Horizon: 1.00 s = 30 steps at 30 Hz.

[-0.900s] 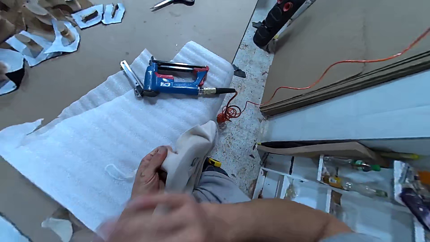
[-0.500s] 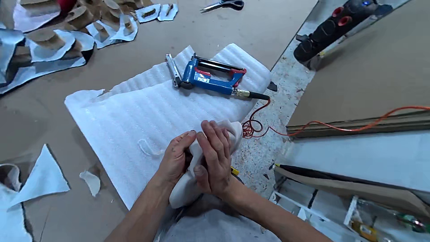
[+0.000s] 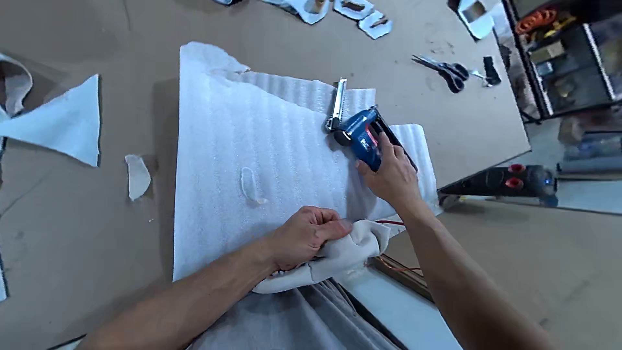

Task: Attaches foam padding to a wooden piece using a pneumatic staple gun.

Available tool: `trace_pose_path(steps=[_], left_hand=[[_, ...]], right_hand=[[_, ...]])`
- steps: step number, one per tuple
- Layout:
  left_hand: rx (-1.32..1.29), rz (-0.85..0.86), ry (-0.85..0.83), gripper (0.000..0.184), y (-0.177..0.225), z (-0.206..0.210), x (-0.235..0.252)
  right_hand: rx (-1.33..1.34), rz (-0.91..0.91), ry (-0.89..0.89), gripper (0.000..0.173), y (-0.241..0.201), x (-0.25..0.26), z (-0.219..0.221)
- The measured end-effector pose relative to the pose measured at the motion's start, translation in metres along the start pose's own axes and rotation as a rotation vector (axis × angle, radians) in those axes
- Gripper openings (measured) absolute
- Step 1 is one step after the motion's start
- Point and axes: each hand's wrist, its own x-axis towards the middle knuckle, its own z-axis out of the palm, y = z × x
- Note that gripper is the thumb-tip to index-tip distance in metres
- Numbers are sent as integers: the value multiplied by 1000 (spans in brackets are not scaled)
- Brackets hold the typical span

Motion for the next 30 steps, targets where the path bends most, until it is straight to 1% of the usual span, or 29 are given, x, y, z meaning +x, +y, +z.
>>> trace_pose_path(steps=[3,6,8,9,11,12,13,15,16,17,19,21,24,25,27,30], left_hand=[[114,-5,-61,27,-3,0,5],[273,45,-140,30,-6,-6,11],[335,77,-174,32,-8,-8,15],[361,93,-184,33,-9,-9,17],[414,145,-193,34,-11,-10,20],[426,171,-192,35,-14,-10,20],[422,191,-185,36,-18,-9,20],[377,182,-184,37,-24,-7,19],[355,165,-189,37,-25,-6,19],[349,153,-189,37,-26,-5,19],[367,126,-212,37,-25,-4,19],[402,138,-222,39,-24,-6,20],[445,142,-243,42,-23,-6,20],[452,133,-250,42,-22,-7,20],[457,123,-255,42,-23,-7,22],[466,132,-252,43,-25,-7,23]], right_hand=[[-33,-27,-74,84,1,14,1],[-88,-55,-151,80,-3,23,-10],[-130,-35,-231,74,-5,28,-25],[-143,-14,-265,68,-8,30,-38],[-125,24,-322,45,-16,31,-79],[-53,71,-374,34,-19,28,-103],[67,145,-442,28,-28,23,-130],[295,353,-570,29,-54,7,-183],[355,466,-628,29,-72,-3,-207],[384,562,-678,28,-87,-13,-227],[419,690,-784,18,-105,-28,-251],[362,690,-913,12,-120,-33,-255],[243,661,-1122,17,-135,-31,-244],[226,670,-1166,18,-135,-29,-240],[218,698,-1202,21,-134,-23,-232],[217,721,-1275,20,-132,-14,-223]])
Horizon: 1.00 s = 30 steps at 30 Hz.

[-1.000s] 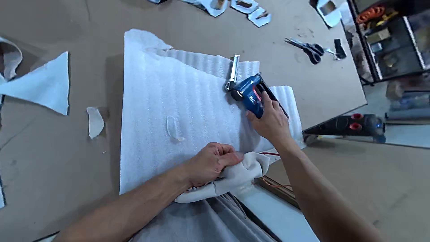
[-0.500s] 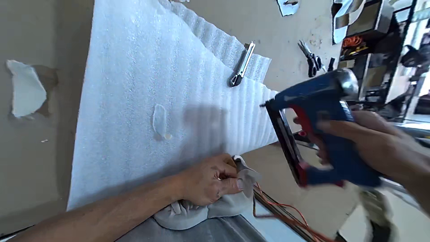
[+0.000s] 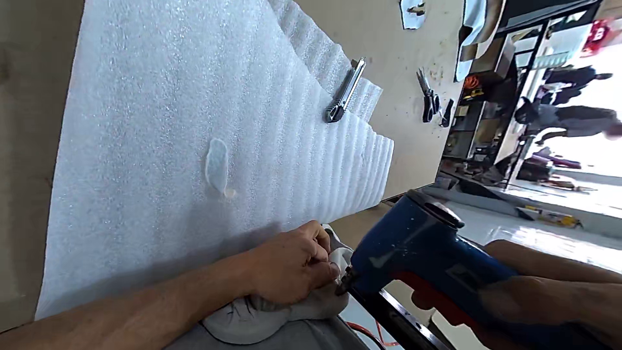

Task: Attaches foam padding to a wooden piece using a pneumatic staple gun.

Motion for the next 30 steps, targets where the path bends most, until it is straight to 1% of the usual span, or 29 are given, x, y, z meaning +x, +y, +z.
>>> trace_pose_path(steps=[5,10,14,17,20,22,24,25,26,27,28,29,30], left_hand=[[43,51,-8,39,-4,-1,5],[105,92,-30,35,-3,-7,9],[113,78,-39,33,-3,-8,9],[128,49,-64,32,1,-9,9],[162,5,-108,30,4,-9,11],[128,-9,-91,30,5,-12,11],[30,-42,0,33,7,-19,5],[20,-80,39,34,11,-24,-4],[54,-115,63,34,19,-28,-18],[132,-133,79,33,28,-28,-35],[237,-134,69,36,36,-25,-52],[330,-130,51,44,40,-20,-69],[393,-142,33,56,43,-14,-82]], right_hand=[[-11,42,-103,21,-8,15,-6],[-36,15,-124,24,-15,18,-7],[27,22,-92,22,-15,15,-4],[34,16,-128,23,-13,17,-2],[3,66,-151,18,-11,22,2],[17,38,-66,17,-10,17,2],[75,-57,86,16,-7,9,-5],[63,-136,163,18,-5,10,-12],[1,-234,263,22,-2,17,-19],[-111,-333,376,24,1,28,-28],[-268,-412,506,23,6,44,-36],[-438,-470,642,24,12,64,-41],[-585,-516,764,37,15,85,-44]])
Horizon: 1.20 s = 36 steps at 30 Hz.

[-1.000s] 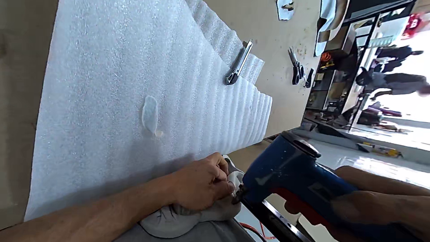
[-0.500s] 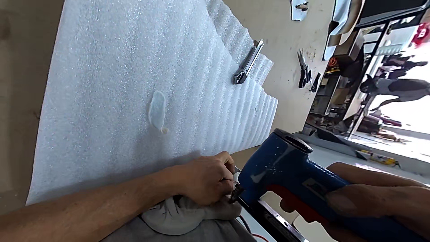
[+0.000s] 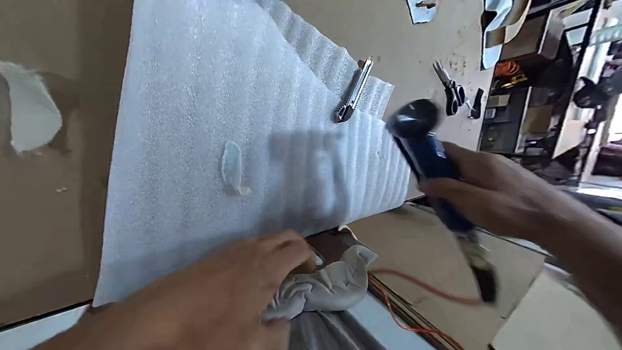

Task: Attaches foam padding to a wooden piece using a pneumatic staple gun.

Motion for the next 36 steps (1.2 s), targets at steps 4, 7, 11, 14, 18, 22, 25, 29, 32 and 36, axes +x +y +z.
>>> trace_pose_path(steps=[4,7,11,14,18,22,25,29,32,36], left_hand=[[87,-95,68,61,1,29,-25],[194,-36,250,50,-5,49,-27],[199,42,354,45,-18,51,-21],[96,79,364,44,-24,36,-13],[55,16,345,41,-22,16,-5],[-37,-59,310,31,-29,-8,2],[117,-129,329,33,-13,-13,7],[615,-275,552,61,22,14,12],[615,-316,638,43,19,27,13],[538,-231,681,36,13,45,5]], right_hand=[[-82,-81,296,76,16,53,66],[42,-48,420,69,22,76,97],[172,-71,451,76,34,81,112],[422,-218,556,52,40,43,105],[770,-528,458,55,15,-37,150],[905,-506,529,39,-13,-37,211],[1051,-448,584,28,-25,-29,218],[1132,-443,609,26,-36,-42,212],[1154,-437,631,27,-36,-52,222],[1170,-541,654,29,-27,-57,241]])
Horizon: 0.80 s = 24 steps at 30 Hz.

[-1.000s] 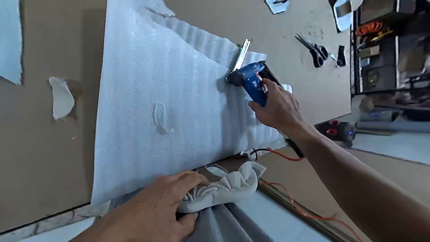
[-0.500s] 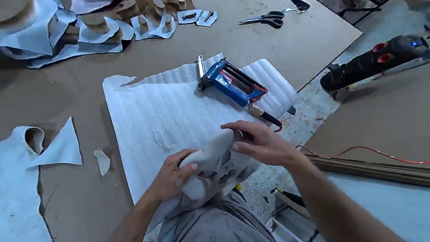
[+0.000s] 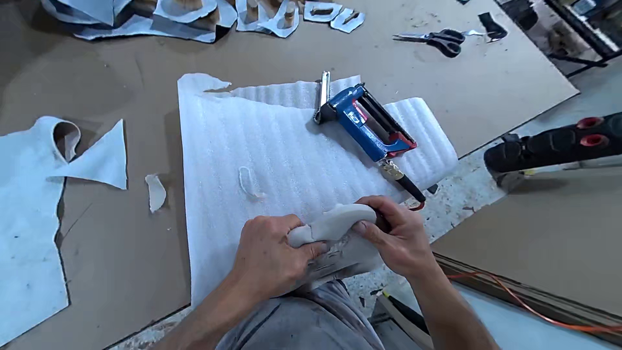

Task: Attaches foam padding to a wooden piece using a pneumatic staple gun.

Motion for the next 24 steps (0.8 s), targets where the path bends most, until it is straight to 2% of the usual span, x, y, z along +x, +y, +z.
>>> trace_pose_path(steps=[7,11,13,15,19,24], left_hand=[[-54,50,35,32,7,12,-13],[12,132,50,34,12,14,-12],[32,165,40,34,13,11,-11],[38,179,34,33,12,7,-9],[48,139,124,26,10,7,-6],[100,72,124,32,7,2,3]], right_hand=[[51,-19,-47,35,8,-8,-13],[-409,-36,-62,41,-16,-7,-21],[-483,-78,-54,44,-28,-6,-13],[-442,-84,-47,50,-34,-5,2],[-435,-108,39,48,-32,-1,24],[-488,-179,81,62,-24,4,47]])
